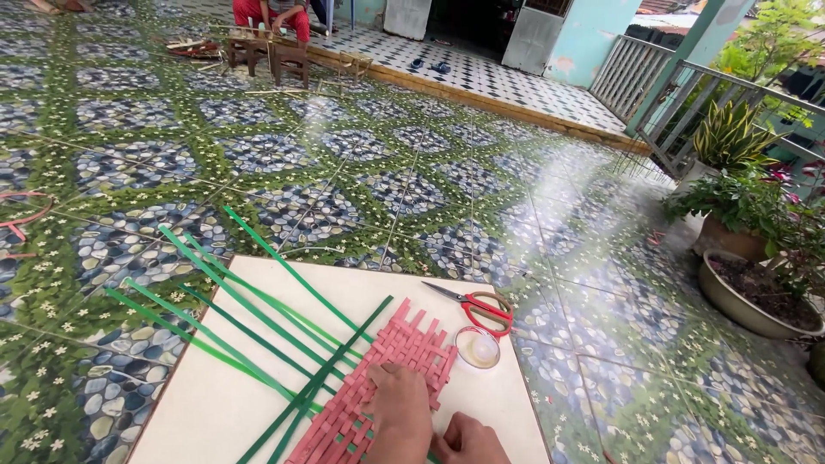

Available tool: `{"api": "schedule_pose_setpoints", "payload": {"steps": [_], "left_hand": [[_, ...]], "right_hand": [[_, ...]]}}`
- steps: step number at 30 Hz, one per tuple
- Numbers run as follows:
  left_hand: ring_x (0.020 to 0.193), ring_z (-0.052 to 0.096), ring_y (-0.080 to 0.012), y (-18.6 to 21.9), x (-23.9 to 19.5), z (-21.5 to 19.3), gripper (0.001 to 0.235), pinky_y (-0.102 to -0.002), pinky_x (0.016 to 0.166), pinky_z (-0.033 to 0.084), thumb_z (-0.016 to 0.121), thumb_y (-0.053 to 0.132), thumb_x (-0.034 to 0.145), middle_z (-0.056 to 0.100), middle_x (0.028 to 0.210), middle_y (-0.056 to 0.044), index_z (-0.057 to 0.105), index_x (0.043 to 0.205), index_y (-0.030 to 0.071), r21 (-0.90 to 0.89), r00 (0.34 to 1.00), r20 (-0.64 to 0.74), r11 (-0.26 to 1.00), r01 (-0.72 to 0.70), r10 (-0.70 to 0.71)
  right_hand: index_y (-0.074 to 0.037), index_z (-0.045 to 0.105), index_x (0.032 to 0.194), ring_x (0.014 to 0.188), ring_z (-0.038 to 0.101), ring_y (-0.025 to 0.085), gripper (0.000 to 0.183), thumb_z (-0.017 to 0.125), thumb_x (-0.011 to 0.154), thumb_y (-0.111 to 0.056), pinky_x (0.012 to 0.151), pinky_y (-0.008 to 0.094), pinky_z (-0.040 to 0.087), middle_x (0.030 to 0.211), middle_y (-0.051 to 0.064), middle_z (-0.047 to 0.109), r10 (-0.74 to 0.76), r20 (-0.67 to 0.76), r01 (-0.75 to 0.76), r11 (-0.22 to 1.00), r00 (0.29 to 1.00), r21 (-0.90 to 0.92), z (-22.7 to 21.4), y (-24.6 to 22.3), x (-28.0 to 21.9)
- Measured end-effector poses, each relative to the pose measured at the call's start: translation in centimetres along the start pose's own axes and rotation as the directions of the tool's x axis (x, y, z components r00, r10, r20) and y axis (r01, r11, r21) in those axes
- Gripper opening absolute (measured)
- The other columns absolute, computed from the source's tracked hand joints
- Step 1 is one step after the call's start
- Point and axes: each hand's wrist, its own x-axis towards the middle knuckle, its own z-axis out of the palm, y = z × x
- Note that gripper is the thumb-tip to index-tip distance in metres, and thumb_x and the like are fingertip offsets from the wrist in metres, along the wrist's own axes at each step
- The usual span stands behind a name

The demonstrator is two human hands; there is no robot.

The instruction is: Weaving green plastic strips into a pink plastic base to create a mat or component.

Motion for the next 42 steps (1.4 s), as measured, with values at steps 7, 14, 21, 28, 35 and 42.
{"api": "schedule_pose_setpoints", "payload": {"steps": [7, 14, 21, 28, 35, 42], "left_hand": [[0.088, 0.052, -0.0366, 0.6, 0.2, 0.4, 0.014, -0.039, 0.060, 0.056, 0.072, 0.005, 0.086, 0.065, 0.094, -0.021, 0.071, 0.100, 0.006, 0.172, 0.999, -0.004, 0.984, -0.040, 0.041], [0.087, 0.049, -0.0289, 0.4, 0.9, 1.2, 0.019, -0.038, 0.054, 0.056, 0.075, 0.000, 0.082, 0.061, 0.091, -0.014, 0.070, 0.098, 0.009, 0.085, 0.999, -0.023, 0.996, -0.037, 0.039], [0.087, 0.050, -0.0259, 0.0, 1.1, 1.2, 0.032, -0.031, 0.055, 0.051, 0.084, -0.016, 0.067, 0.061, 0.086, -0.013, 0.069, 0.087, 0.005, 0.095, 0.998, -0.018, 0.994, -0.053, 0.055], [0.084, 0.052, -0.0262, -1.0, -0.4, -1.3, 0.025, -0.035, 0.070, 0.045, 0.076, -0.007, 0.079, 0.065, 0.089, -0.013, 0.067, 0.098, 0.008, 0.140, 0.986, 0.041, 0.976, -0.168, 0.164], [0.097, 0.049, -0.0302, -2.1, -0.7, -0.7, 0.022, -0.036, 0.080, 0.045, 0.070, 0.030, 0.087, 0.062, 0.099, -0.014, 0.068, 0.098, 0.011, -0.138, 0.985, -0.031, 0.975, -0.174, 0.172], [0.105, 0.050, -0.0326, -2.8, -1.0, -0.3, 0.020, -0.031, 0.075, 0.055, 0.069, 0.011, 0.087, 0.059, 0.108, -0.017, 0.064, 0.106, 0.005, -0.252, 0.988, -0.042, 0.956, -0.153, 0.147]], "right_hand": [[-0.019, 0.051, 0.066, 0.058, 0.053, 0.008, 0.021, 0.066, 0.074, -0.031, 0.058, 0.022, 0.040, 0.058, -0.006, 0.060, 0.028, 0.006, -0.028, 0.999, 1.000, 0.022, -0.3, 0.1, -0.1], [-0.016, 0.051, 0.059, 0.053, 0.049, 0.008, 0.020, 0.066, 0.070, -0.021, 0.054, 0.023, 0.038, 0.052, -0.004, 0.057, -0.067, -0.058, 0.071, 0.995, 0.996, 0.070, 0.3, 0.0, 0.4], [-0.014, 0.049, 0.059, 0.053, 0.050, 0.013, 0.018, 0.061, 0.072, -0.017, 0.054, 0.026, 0.038, 0.051, -0.001, 0.056, -0.107, -0.063, 0.110, 0.993, 0.992, 0.040, -0.3, -1.3, 0.0], [-0.014, 0.053, 0.061, 0.061, 0.054, 0.014, 0.019, 0.065, 0.075, -0.016, 0.057, 0.027, 0.041, 0.060, 0.001, 0.060, -0.132, -0.027, 0.133, 0.991, 0.991, 0.034, -1.7, -2.3, -0.8], [-0.015, 0.061, 0.064, 0.068, 0.061, 0.009, 0.018, 0.067, 0.079, -0.023, 0.063, 0.025, 0.047, 0.068, -0.002, 0.069, -0.133, 0.015, 0.132, 0.989, 0.991, 0.061, -2.3, -3.2, -1.8], [-0.011, 0.049, 0.058, 0.064, 0.048, 0.012, 0.026, 0.062, 0.079, -0.020, 0.059, 0.031, 0.040, 0.060, 0.001, 0.053, -0.119, 0.028, 0.116, 0.988, 0.992, 0.105, -1.9, -3.4, -1.9]]}}
